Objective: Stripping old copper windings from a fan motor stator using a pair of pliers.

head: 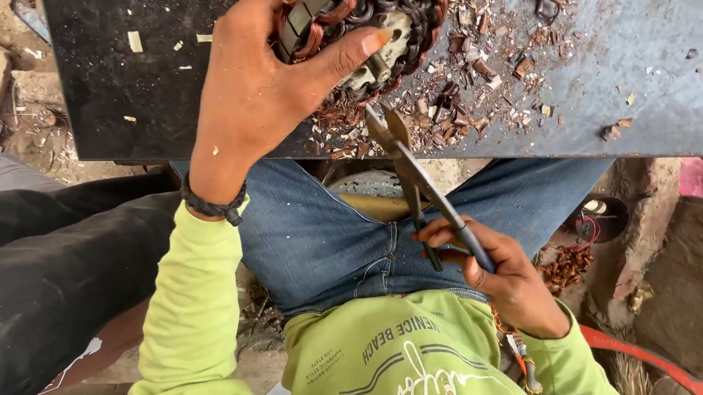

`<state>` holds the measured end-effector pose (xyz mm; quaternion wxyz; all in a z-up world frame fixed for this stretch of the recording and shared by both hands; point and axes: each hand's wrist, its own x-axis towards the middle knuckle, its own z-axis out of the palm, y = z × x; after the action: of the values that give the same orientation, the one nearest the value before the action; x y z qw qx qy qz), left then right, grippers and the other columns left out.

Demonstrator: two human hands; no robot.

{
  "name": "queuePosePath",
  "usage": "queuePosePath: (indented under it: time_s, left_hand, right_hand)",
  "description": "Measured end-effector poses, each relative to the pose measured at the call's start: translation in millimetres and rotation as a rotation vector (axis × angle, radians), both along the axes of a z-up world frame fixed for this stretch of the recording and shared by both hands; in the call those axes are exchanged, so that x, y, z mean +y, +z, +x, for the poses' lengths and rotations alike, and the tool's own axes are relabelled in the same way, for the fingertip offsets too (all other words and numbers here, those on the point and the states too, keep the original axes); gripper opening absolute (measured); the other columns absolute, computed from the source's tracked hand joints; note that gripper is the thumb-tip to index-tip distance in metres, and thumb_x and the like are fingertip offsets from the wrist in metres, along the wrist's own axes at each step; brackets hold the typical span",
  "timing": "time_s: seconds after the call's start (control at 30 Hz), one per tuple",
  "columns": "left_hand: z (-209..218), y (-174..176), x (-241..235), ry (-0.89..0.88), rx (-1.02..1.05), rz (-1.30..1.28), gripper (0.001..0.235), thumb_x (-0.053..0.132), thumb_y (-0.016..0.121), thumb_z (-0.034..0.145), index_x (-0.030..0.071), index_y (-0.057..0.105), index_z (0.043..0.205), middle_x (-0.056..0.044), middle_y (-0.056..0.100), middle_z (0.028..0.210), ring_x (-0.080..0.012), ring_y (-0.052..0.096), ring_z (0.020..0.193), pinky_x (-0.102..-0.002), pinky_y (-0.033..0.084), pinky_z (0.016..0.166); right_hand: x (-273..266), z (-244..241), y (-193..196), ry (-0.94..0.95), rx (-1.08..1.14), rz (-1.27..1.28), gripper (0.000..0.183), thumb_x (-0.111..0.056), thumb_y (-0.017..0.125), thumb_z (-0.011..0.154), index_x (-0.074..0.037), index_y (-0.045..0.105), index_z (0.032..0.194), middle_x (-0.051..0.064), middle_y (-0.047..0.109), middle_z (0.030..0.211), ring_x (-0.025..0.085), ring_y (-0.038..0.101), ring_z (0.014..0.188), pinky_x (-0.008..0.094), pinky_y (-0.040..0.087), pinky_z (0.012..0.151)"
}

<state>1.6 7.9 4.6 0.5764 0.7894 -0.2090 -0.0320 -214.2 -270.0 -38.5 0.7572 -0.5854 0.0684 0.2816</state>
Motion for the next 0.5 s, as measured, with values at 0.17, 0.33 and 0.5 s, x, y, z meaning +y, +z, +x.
queuePosePath:
  time_s: [0.17, 0.33, 0.5]
  left_hand:
    - [0, -16, 5, -0.017, -0.045, -0.015, 0.048, 0.034, 0.083, 0.105, 0.006, 0.06, 0.136, -0.006, 0.074, 0.117, -0.0128, 0.073, 0.106, -0.03, 0.06, 0.098]
    - [1, -20, 0, -0.01, -0.127, 0.026, 0.041, 0.031, 0.083, 0.107, 0.004, 0.062, 0.13, -0.005, 0.075, 0.11, -0.0102, 0.073, 0.096, -0.028, 0.06, 0.087]
    - [6, -16, -8, -0.012, -0.101, 0.021, 0.035, 0.029, 0.083, 0.106, 0.004, 0.068, 0.125, -0.003, 0.074, 0.107, -0.0066, 0.061, 0.083, -0.025, 0.052, 0.074]
  right_hand:
    - [8, 3, -5, -0.008, -0.02, 0.038, 0.038, -0.028, 0.062, 0.101, 0.002, 0.063, 0.124, 0.017, 0.059, 0.138, 0.029, 0.057, 0.132, 0.044, 0.046, 0.113]
    - [10, 11, -12, -0.061, -0.116, 0.053, 0.04, -0.033, 0.067, 0.102, 0.005, 0.065, 0.117, 0.015, 0.056, 0.135, 0.03, 0.06, 0.127, 0.045, 0.052, 0.111]
    - [16, 23, -21, -0.099, -0.1, 0.145, 0.043, -0.036, 0.07, 0.099, 0.003, 0.061, 0.116, 0.012, 0.053, 0.13, 0.028, 0.061, 0.117, 0.041, 0.053, 0.099]
